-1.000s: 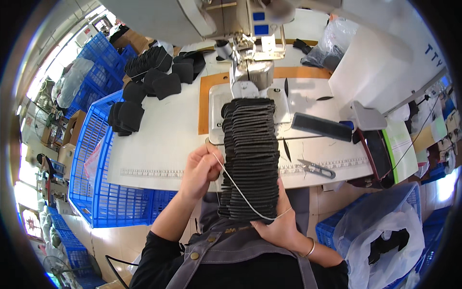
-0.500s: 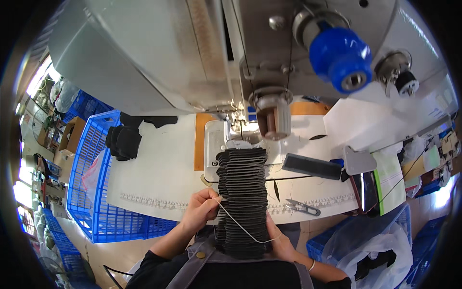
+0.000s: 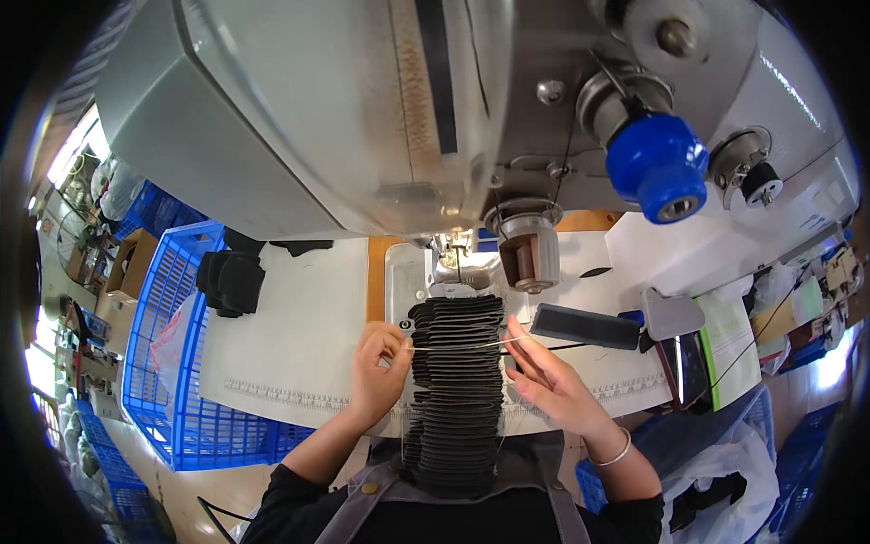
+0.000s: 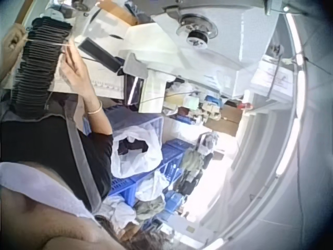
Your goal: Counting, stacking, and bundling shoe components at a production station.
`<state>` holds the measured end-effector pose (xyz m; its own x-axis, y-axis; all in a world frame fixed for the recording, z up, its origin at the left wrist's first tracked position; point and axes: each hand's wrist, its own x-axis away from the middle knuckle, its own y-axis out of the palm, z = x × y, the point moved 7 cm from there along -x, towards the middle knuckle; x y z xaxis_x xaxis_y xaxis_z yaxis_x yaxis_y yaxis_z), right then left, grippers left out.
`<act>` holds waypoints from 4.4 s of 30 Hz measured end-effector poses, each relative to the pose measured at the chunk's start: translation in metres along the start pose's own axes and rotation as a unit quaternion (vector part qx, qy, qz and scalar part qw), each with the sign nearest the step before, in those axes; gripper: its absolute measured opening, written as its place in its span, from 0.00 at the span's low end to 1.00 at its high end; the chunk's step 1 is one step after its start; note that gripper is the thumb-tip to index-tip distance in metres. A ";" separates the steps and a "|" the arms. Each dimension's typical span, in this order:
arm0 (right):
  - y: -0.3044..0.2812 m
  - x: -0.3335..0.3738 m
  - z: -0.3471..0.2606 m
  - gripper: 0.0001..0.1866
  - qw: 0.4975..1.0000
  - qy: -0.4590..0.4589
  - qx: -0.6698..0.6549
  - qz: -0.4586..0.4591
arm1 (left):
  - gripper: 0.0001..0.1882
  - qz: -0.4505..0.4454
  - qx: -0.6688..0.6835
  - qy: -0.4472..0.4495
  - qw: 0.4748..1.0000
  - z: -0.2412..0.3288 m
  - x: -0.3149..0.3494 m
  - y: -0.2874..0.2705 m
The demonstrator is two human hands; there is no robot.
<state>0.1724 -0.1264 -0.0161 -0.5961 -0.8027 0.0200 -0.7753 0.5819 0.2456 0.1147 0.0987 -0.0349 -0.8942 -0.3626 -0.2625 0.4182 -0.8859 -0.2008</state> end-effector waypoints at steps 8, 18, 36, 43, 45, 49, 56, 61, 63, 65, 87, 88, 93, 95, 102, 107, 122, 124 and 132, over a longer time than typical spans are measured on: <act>-0.005 -0.026 -0.011 0.36 0.999 -0.020 0.006 0.040 | 0.13 -0.054 -0.166 0.135 0.975 0.038 -0.025 -0.004; -0.020 -0.055 -0.004 0.29 0.999 -0.006 0.012 0.051 | 0.10 -0.028 0.022 -0.098 0.995 -0.009 -0.044 0.015; -0.010 -0.060 0.006 0.20 0.997 -0.012 0.028 0.076 | 0.12 -0.084 0.130 -0.144 0.977 -0.015 -0.046 0.032; -0.006 -0.058 0.007 0.23 0.994 0.031 -0.089 0.058 | 0.12 -0.027 0.293 -0.235 0.926 -0.040 -0.034 0.040; -0.009 -0.060 0.004 0.23 0.990 0.033 -0.129 0.051 | 0.10 -0.051 0.300 -0.234 0.923 -0.052 -0.035 0.037; -0.027 -0.059 0.013 0.25 0.990 0.093 -0.108 0.012 | 0.11 0.008 0.350 -0.238 0.906 -0.040 -0.038 0.035; -0.043 -0.054 -0.013 0.21 0.978 0.056 0.157 0.123 | 0.17 -0.093 0.452 -0.221 0.859 -0.066 -0.039 0.042; -0.044 -0.024 -0.013 0.22 0.968 -0.084 0.094 0.218 | 0.15 -0.028 0.288 -0.177 0.941 -0.050 -0.028 0.024; -0.031 -0.014 0.015 0.25 0.967 -0.100 0.062 0.224 | 0.23 -0.015 0.231 -0.091 0.969 -0.036 -0.022 0.021; -0.009 -0.015 0.032 0.34 0.979 -0.102 0.019 0.175 | 0.25 -0.037 0.270 -0.122 0.954 -0.046 -0.009 0.032; 0.030 0.023 0.063 0.40 0.960 -0.134 0.113 0.220 | 0.46 -0.151 0.200 -0.043 0.967 0.002 0.070 0.041; 0.042 0.018 0.056 0.41 0.960 -0.169 0.127 0.184 | 0.47 -0.145 0.194 -0.057 0.969 -0.004 0.070 0.043; 0.046 0.014 0.061 0.43 0.961 -0.175 0.106 0.184 | 0.52 -0.163 0.289 -0.083 0.940 0.005 0.066 0.049; 0.047 0.014 0.062 0.44 0.960 -0.196 0.097 0.173 | 0.53 -0.154 0.290 -0.088 0.940 0.004 0.068 0.047; 0.047 0.015 0.069 0.44 0.971 -0.171 -0.005 0.167 | 0.43 -0.163 0.115 -0.008 0.980 -0.004 0.071 0.041; 0.052 0.021 0.062 0.42 0.977 -0.136 0.003 0.162 | 0.42 -0.138 0.247 -0.024 0.959 -0.002 0.079 0.030; 0.075 -0.004 0.109 0.35 0.983 -0.032 -0.145 0.111 | 0.45 -0.133 0.224 0.031 0.965 0.023 0.101 -0.011; 0.093 -0.039 0.095 0.34 0.980 -0.016 -0.182 0.083 | 0.45 -0.076 0.184 0.027 0.980 0.020 0.092 -0.036; 0.148 -0.163 0.092 0.25 0.970 0.037 -0.240 -0.031 | 0.41 0.086 0.205 -0.054 0.973 -0.026 0.063 -0.111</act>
<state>0.1359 0.1028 -0.0724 -0.5212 -0.8515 0.0570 -0.6115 0.4192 0.6711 0.0160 0.1813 -0.0541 -0.8370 -0.5251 -0.1538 0.4845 -0.8419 0.2374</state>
